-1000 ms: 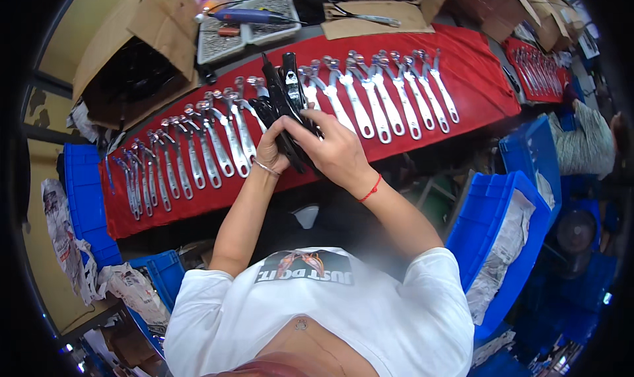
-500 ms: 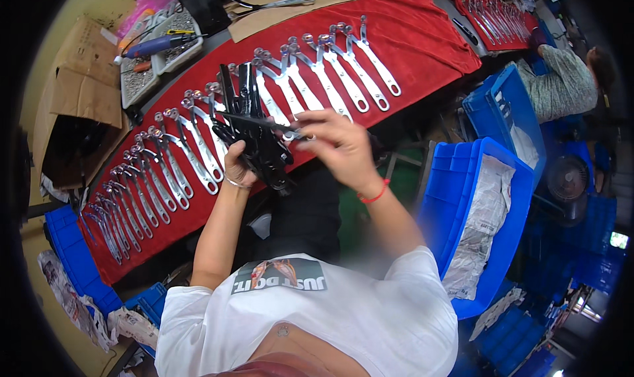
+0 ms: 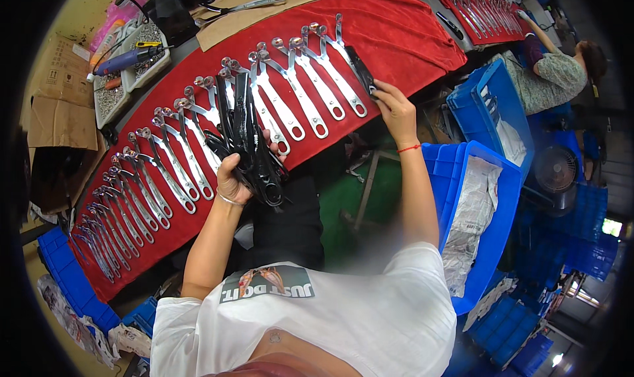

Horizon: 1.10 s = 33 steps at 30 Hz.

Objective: Organizing and placing wrenches into holders on a red mat.

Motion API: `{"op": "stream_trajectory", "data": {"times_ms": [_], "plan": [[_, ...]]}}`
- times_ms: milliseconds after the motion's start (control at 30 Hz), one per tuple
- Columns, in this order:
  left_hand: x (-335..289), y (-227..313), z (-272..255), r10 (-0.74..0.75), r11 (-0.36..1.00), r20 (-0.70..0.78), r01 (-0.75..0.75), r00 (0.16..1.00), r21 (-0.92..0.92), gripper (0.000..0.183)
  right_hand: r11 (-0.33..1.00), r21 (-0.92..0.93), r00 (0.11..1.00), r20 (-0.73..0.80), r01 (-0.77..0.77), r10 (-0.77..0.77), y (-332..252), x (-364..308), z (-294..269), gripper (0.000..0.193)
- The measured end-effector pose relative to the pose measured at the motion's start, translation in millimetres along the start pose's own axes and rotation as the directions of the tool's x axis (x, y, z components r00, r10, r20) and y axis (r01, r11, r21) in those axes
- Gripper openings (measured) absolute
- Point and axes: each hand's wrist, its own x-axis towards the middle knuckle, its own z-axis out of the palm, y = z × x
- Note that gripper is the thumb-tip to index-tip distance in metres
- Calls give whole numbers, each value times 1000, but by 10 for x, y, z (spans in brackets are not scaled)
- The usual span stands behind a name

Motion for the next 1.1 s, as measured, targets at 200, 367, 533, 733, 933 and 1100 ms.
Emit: {"op": "stream_trajectory", "data": {"times_ms": [200, 367, 533, 733, 933, 1100], "plan": [[2, -1, -3, 30, 1000, -27, -30, 999, 1, 73, 997, -73, 984, 178, -6, 19, 6, -53, -134, 22], [20, -87, -73, 22, 999, -64, -24, 998, -31, 66, 984, -155, 971, 233, 85, -47, 37, 39, -138, 20], [39, -141, -9, 9, 1000, -51, -10, 999, -25, 65, 973, -151, 953, 276, 174, -128, 114, 168, -200, 18], [91, -190, 38, -7, 997, -79, 13, 997, 76, 69, 925, -248, 921, 336, 287, -196, -13, 344, -256, 15], [111, -233, 62, 2, 994, -96, 8, 995, 107, 66, 875, -350, 909, 364, 334, -202, -26, 314, -283, 10], [109, -269, 79, 1, 994, -101, 10, 995, 107, 64, 850, -349, 880, 409, 394, -241, 33, 360, -273, 12]]}}
